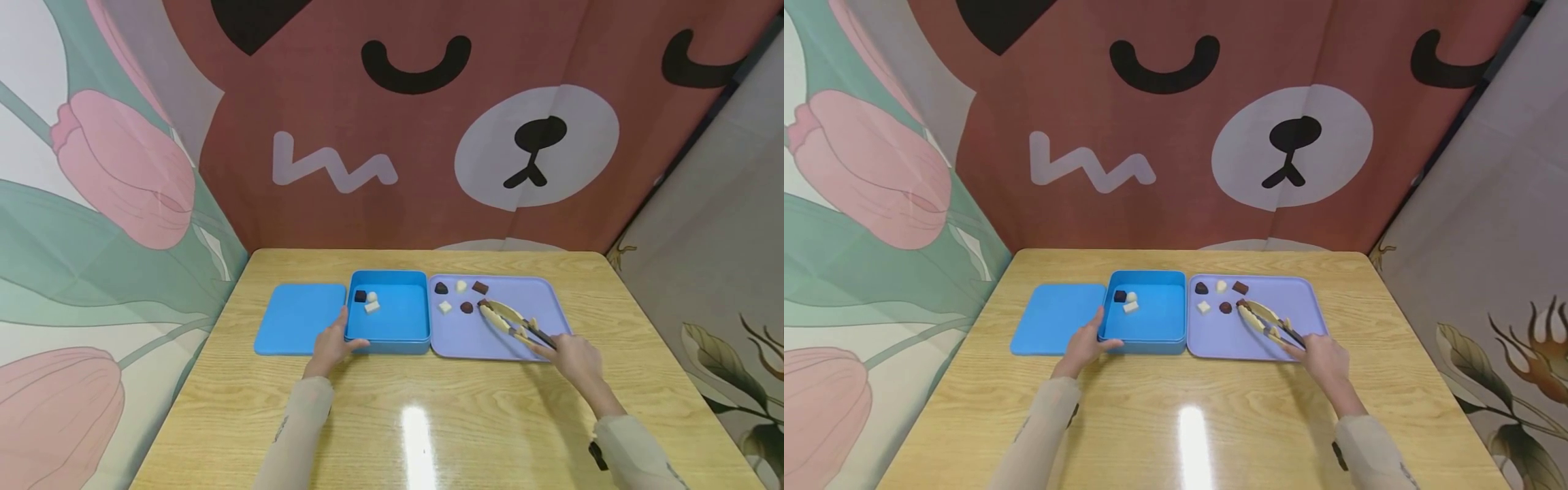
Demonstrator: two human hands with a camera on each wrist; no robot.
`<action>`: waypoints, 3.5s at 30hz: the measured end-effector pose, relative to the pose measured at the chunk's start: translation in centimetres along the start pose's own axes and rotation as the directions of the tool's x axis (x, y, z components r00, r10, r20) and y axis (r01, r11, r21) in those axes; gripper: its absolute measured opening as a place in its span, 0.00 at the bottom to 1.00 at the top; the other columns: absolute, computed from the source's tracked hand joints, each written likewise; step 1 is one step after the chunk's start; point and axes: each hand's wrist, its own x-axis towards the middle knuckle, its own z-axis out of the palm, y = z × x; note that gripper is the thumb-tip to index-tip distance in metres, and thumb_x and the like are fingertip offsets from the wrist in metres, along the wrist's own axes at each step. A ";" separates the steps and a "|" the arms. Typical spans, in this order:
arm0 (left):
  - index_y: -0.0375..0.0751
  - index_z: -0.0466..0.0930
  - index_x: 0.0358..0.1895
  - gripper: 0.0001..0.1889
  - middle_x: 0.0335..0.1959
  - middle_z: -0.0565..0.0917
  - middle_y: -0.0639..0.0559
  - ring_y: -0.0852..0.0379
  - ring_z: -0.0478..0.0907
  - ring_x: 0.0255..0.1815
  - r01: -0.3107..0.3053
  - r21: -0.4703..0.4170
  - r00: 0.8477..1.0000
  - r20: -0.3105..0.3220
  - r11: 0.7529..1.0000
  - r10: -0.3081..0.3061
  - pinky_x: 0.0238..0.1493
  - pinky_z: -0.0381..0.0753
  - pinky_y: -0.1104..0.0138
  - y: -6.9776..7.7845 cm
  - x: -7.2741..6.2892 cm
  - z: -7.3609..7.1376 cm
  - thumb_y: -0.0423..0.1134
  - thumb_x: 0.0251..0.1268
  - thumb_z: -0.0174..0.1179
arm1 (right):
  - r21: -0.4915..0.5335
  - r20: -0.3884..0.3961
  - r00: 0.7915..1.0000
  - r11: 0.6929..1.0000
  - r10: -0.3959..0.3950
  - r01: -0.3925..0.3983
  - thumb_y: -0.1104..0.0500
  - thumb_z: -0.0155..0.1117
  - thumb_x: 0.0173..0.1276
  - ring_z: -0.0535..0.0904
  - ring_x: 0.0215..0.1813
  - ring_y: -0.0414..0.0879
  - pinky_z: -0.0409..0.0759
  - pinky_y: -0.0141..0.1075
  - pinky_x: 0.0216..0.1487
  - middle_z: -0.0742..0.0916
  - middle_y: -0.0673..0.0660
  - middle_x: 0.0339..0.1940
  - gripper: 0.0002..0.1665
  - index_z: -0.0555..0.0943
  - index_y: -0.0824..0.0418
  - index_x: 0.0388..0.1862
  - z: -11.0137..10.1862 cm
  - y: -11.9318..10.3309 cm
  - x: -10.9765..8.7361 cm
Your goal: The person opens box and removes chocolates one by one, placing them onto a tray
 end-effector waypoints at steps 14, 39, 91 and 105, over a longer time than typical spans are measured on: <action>0.35 0.44 0.70 0.51 0.65 0.58 0.37 0.40 0.63 0.59 -0.004 -0.009 1.000 0.002 1.000 0.004 0.52 0.69 0.52 -0.1 0.1 0.0 0.54 0.47 0.64 | 0.000 0.062 0.998 1.000 0.025 -0.025 0.39 0.59 0.57 0.61 0.14 0.44 0.56 0.34 0.13 0.68 0.51 0.10 0.28 0.65 0.56 0.11 0.1 0.3 0.7; 0.36 0.44 0.70 0.51 0.66 0.57 0.38 0.40 0.61 0.61 0.003 -0.006 1.000 -0.002 1.000 -0.003 0.53 0.67 0.52 0.0 0.1 0.1 0.54 0.47 0.65 | -0.011 0.108 0.993 0.999 0.040 -0.039 0.38 0.60 0.56 0.64 0.15 0.45 0.58 0.35 0.13 0.69 0.52 0.11 0.29 0.65 0.57 0.11 -0.6 0.4 1.0; 0.35 0.45 0.69 0.52 0.66 0.57 0.38 0.40 0.61 0.61 -0.005 -0.004 1.000 -0.008 1.000 0.005 0.55 0.66 0.52 -0.1 0.1 0.1 0.54 0.46 0.65 | 0.279 0.042 0.999 0.960 -0.013 0.001 0.38 0.65 0.51 0.62 0.14 0.42 0.60 0.33 0.15 0.68 0.50 0.10 0.28 0.77 0.62 0.20 0.1 -5.0 2.0; 0.34 0.44 0.69 0.52 0.66 0.56 0.37 0.40 0.60 0.61 -0.006 -0.015 1.000 0.002 1.000 0.006 0.54 0.66 0.52 0.0 0.1 -0.1 0.53 0.47 0.65 | 0.287 0.019 0.999 0.958 -0.035 0.028 0.33 0.66 0.45 0.61 0.14 0.42 0.58 0.33 0.14 0.66 0.51 0.11 0.32 0.73 0.62 0.21 0.7 -6.7 2.5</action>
